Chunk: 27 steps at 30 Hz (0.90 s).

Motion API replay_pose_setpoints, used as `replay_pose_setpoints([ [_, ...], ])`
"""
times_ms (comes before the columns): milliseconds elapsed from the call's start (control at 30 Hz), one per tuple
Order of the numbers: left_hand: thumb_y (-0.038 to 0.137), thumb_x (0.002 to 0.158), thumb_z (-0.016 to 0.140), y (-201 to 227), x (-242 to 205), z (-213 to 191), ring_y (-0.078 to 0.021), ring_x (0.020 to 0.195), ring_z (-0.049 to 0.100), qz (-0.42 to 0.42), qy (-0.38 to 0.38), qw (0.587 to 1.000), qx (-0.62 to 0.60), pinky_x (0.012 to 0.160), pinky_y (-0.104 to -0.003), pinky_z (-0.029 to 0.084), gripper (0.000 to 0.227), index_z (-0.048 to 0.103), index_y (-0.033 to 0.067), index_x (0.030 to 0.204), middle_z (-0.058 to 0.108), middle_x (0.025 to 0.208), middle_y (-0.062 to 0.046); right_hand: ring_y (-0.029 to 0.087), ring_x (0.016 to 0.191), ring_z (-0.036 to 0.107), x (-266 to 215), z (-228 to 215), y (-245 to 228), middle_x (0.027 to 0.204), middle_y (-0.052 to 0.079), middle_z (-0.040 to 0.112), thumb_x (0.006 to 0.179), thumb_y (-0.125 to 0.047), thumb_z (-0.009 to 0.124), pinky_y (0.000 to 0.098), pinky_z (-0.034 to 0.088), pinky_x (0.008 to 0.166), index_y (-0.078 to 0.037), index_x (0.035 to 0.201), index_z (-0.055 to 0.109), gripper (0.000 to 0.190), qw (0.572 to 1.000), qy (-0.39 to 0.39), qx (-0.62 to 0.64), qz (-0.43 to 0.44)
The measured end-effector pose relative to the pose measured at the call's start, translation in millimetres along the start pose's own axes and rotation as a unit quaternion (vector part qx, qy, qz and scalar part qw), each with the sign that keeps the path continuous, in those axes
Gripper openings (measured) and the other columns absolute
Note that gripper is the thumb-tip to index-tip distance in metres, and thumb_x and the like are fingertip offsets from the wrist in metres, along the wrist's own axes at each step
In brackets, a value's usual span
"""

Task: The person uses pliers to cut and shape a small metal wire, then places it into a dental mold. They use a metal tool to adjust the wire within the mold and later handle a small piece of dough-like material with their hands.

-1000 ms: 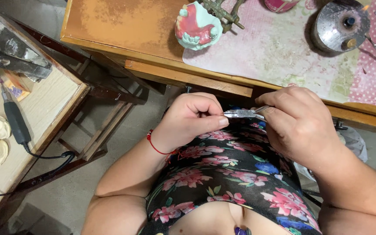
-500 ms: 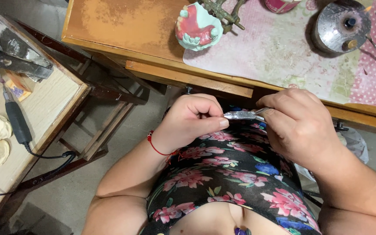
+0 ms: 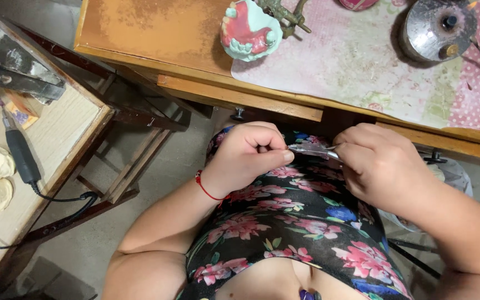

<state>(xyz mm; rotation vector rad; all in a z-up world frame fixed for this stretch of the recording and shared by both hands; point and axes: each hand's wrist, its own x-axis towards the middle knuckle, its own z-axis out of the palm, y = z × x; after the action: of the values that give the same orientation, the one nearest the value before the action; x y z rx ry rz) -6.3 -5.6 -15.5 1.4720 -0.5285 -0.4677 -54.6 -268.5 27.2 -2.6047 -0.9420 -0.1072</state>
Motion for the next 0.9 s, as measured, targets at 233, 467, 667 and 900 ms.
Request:
replay_pose_setpoints([
  [233, 0.012, 0.094, 0.074, -2, 0, 12, -0.0113, 0.069, 0.055, 0.079, -0.011, 0.995, 0.066, 0.064, -0.028, 0.042, 0.023, 0.065, 0.0124, 0.072, 0.062, 0.074, 0.001, 0.023, 0.068, 0.068, -14, -5, 13, 0.073, -0.003, 0.070, 0.073, 0.004, 0.055, 0.0356, 0.053, 0.066, -0.018, 0.073, 0.069, 0.027, 0.962, -0.164, 0.186, 0.117],
  [467, 0.024, 0.102, 0.062, -2, 5, 12, -0.0232, 0.077, 0.064, 0.196, -0.057, 0.967, 0.152, 0.077, -0.039, 0.045, 0.024, 0.067, 0.0090, 0.085, 0.068, 0.083, -0.005, 0.012, 0.053, 0.064, -18, -11, 30, 0.058, -0.004, 0.076, 0.077, -0.001, 0.055, 0.0291, 0.048, 0.055, -0.017, 0.064, 0.081, 0.034, 0.846, -0.353, 0.309, 0.253],
  [667, 0.011, 0.100, 0.063, 10, 12, 8, -0.0255, 0.075, 0.059, 0.233, -0.107, 0.945, 0.201, 0.075, -0.040, 0.044, 0.017, 0.065, 0.0089, 0.082, 0.064, 0.081, -0.004, 0.015, 0.045, 0.061, -18, -3, 40, 0.058, 0.007, 0.076, 0.060, 0.015, 0.048, 0.0284, 0.049, 0.045, -0.005, 0.058, 0.073, 0.032, 0.756, -0.368, 0.493, 0.224],
  [900, 0.020, 0.098, 0.070, 22, 15, -2, -0.0225, 0.080, 0.065, 0.193, -0.106, 0.941, 0.257, 0.081, -0.038, 0.047, 0.017, 0.069, 0.0115, 0.083, 0.069, 0.084, -0.002, 0.015, 0.047, 0.060, -13, -2, 32, 0.053, 0.006, 0.072, 0.077, 0.007, 0.058, 0.0293, 0.049, 0.049, -0.006, 0.057, 0.069, 0.026, 0.759, -0.308, 0.532, 0.214],
])
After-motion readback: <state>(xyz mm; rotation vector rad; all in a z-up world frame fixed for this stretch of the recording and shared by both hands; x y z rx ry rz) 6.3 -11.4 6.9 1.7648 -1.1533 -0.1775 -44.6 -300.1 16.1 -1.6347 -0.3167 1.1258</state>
